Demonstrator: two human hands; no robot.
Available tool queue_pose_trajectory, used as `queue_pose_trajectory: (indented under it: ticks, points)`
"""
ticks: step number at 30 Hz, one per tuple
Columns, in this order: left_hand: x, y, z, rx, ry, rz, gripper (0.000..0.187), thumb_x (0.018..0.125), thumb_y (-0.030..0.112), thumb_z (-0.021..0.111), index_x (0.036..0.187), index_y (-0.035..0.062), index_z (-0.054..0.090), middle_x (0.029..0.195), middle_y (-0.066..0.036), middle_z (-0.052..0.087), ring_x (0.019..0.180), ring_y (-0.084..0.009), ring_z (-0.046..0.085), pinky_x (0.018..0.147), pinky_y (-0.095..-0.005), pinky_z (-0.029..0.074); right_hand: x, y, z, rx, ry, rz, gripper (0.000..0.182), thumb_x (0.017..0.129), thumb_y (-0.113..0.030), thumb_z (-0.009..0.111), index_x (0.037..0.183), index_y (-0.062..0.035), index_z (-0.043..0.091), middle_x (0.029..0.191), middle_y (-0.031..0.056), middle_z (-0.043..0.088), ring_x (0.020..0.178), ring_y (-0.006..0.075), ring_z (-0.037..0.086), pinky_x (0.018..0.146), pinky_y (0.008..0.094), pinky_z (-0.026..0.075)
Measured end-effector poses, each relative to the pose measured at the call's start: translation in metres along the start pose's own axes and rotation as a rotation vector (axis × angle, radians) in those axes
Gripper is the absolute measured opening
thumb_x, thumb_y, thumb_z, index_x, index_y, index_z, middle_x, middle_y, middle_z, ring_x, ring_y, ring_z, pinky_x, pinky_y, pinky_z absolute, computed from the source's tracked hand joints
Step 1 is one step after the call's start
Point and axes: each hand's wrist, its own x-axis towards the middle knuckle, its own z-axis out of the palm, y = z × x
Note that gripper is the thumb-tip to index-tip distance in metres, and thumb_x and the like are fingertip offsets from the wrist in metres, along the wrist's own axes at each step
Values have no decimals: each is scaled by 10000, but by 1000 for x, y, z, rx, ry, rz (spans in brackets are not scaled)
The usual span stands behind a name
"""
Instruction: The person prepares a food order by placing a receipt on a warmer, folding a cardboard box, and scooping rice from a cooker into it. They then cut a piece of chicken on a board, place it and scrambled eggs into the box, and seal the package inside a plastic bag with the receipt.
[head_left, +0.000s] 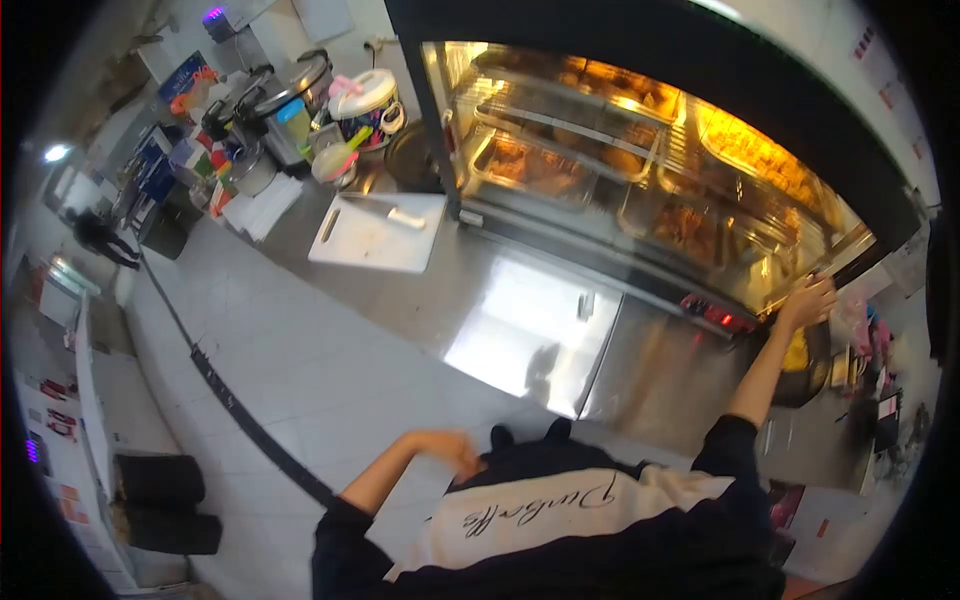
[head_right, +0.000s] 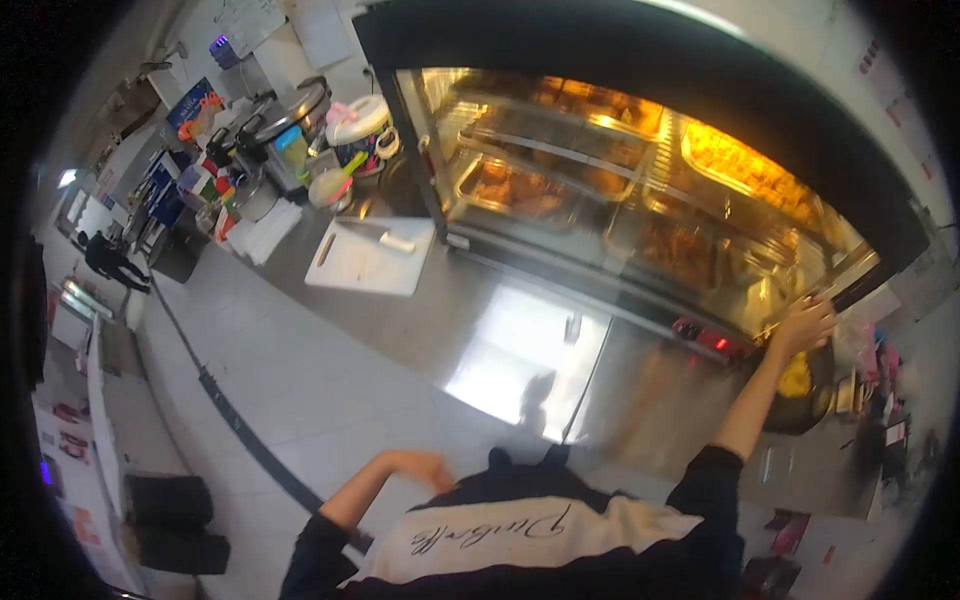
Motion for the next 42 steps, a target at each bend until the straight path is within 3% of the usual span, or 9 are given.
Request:
queue_pose_trajectory:
  ticks: [1, 4, 10, 16, 19, 23, 29, 34, 42]
  points:
    - [14, -8, -11, -279, 504, -194, 224, 862, 201, 572, 891, -8, 644, 736, -107, 647, 629, -138, 562, 612, -303, 469, 3, 8, 1, 13, -33, 43, 248, 747, -258, 667, 946, -167, 550, 938, 100, 550, 903, 318, 526, 701, 461, 440]
    - [68, -5, -54, 177, 1440, -172, 269, 854, 165, 580, 1074, 15, 545, 800, -91, 624, 657, -165, 595, 595, -279, 478, -9, 15, 26, -38, 14, 83, 255, 708, -276, 697, 899, -161, 575, 912, 145, 554, 851, 341, 547, 713, 477, 429]
    - [154, -4, -133, 400, 1335, -110, 499, 814, 196, 619, 1230, 13, 413, 1118, -213, 452, 856, -323, 570, 761, -379, 486, -21, -28, 4, 316, -18, 172, 263, 753, -226, 644, 937, -79, 528, 923, 168, 520, 914, 344, 508, 733, 454, 425]
    - [235, -4, -226, 674, 1244, -20, 623, 813, 203, 613, 1324, 20, 308, 1204, -212, 429, 1009, -388, 530, 844, -429, 454, -134, -60, -69, 1078, -703, -44, 99, 800, -77, 602, 866, -31, 545, 813, 58, 539, 695, 145, 488, 630, 275, 412]
    - [263, 8, -246, 748, 960, -164, 613, 786, 185, 632, 1302, 16, 348, 1186, -208, 470, 1019, -389, 525, 852, -429, 453, -164, -40, -87, 1173, -1095, -117, 125, 807, -63, 618, 927, -52, 585, 803, 2, 541, 593, 61, 433, 518, 209, 372]
    - [282, 16, -260, 597, 1007, -323, 284, 735, 101, 644, 983, -13, 567, 864, -169, 652, 866, -314, 628, 782, -387, 497, -156, -22, -91, 1150, -1286, -31, 128, 811, -57, 611, 934, -33, 588, 825, 20, 566, 597, 67, 460, 529, 222, 392]
    - [297, 130, -232, 127, 1209, 209, 310, 765, 188, 738, 984, 29, 588, 743, -24, 639, 670, -72, 562, 576, -232, 437, -113, -50, -85, 1290, -1354, -48, 164, 837, -129, 615, 973, -40, 591, 890, 34, 601, 692, 108, 541, 611, 252, 442]
    - [282, 272, -174, -202, 1165, 698, 178, 826, 43, 654, 950, 21, 529, 805, -15, 609, 731, -45, 549, 629, -171, 398, -63, -131, -133, 1608, -1255, 117, 197, 861, -183, 627, 992, -40, 590, 931, 40, 612, 839, 138, 591, 729, 267, 459]
    - [256, 360, -134, -7, 1167, 931, 328, 794, 40, 685, 1022, 33, 449, 791, -27, 598, 778, -76, 561, 728, -203, 417, 14, -159, -178, 1965, -1175, 155, 151, 839, 0, 618, 975, 14, 555, 924, 58, 593, 874, 88, 569, 743, 209, 469]
